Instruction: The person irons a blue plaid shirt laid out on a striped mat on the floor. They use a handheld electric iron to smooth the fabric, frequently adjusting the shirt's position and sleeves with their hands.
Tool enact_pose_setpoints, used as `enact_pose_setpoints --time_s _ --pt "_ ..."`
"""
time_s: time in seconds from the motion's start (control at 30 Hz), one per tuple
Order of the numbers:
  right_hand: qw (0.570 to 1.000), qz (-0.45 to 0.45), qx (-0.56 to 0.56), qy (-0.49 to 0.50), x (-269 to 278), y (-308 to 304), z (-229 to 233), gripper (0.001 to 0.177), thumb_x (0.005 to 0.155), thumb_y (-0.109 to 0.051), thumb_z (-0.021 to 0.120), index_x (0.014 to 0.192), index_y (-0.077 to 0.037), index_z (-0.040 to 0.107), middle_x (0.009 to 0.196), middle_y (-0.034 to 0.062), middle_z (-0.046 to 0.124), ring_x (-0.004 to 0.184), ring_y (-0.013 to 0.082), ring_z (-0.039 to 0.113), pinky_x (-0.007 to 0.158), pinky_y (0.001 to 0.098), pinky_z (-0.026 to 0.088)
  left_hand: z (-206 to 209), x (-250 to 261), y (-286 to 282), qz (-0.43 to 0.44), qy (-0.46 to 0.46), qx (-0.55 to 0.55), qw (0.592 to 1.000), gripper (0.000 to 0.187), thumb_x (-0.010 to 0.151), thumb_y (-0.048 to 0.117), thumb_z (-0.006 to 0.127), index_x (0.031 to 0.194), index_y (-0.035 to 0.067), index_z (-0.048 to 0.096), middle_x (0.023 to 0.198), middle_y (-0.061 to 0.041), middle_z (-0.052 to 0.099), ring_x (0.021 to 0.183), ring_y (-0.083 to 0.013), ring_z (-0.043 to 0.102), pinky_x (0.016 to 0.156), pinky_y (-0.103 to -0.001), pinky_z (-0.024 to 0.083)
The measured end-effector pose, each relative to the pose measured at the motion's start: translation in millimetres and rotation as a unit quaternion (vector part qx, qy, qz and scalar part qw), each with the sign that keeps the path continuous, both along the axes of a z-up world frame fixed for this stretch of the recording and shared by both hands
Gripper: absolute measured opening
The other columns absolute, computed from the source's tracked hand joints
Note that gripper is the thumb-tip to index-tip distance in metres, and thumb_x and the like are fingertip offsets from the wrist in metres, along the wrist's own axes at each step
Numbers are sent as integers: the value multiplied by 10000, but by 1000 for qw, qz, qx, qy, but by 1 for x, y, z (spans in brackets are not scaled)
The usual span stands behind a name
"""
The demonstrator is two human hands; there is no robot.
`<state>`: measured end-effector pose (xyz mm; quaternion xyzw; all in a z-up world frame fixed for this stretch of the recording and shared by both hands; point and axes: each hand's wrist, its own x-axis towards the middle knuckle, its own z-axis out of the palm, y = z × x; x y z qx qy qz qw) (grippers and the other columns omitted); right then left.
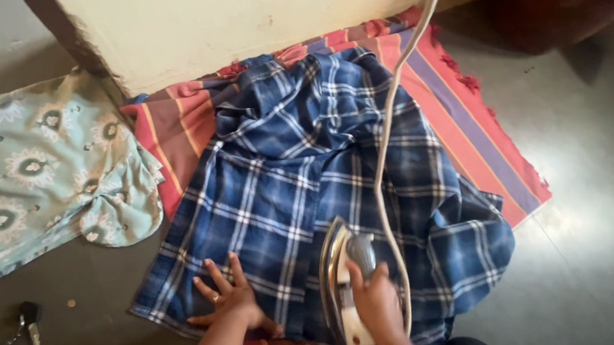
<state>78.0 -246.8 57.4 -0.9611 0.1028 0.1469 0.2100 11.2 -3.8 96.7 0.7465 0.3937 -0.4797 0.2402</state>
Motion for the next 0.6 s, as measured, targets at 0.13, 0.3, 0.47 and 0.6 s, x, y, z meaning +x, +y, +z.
enact_pose_setpoints --time_s 0.13,0.3,0.47,0.6 --pt "998 23 -5 -63 -22 -13 10 647 874 -635 604 1064 -18 585 891 313 720 877 527 689 744 601 544 1 1 -2 9 -2 7 1000 1827 488 493 1079 1537 346 -410 1643 -114 -447 1542 -435 -288 1131 -793 167" --pt "997 -31 -41 -51 36 -4 -6 668 893 -669 604 1110 -37 624 929 320 706 918 522 687 742 573 570 -2 2 -2 10 2 10 1000 1824 491 500 1075 1535 347 -414 1644 -118 -437 1544 -433 -282 1136 -787 173" --pt "984 4 0 -178 131 11 -14 676 907 -639 620 1144 -6 641 985 325 698 948 521 682 787 563 554 -4 1 -1 4 6 3 1000 1803 508 510 1061 1534 336 -411 1632 -120 -468 1536 -442 -299 1129 -797 169" --pt "988 1 17 -151 168 24 2 739 901 -632 631 1202 42 593 1017 359 677 966 533 672 822 560 541 -5 4 -1 0 16 1 1000 1793 507 525 1052 1539 330 -401 1629 -123 -473 1536 -451 -300 1128 -795 174"
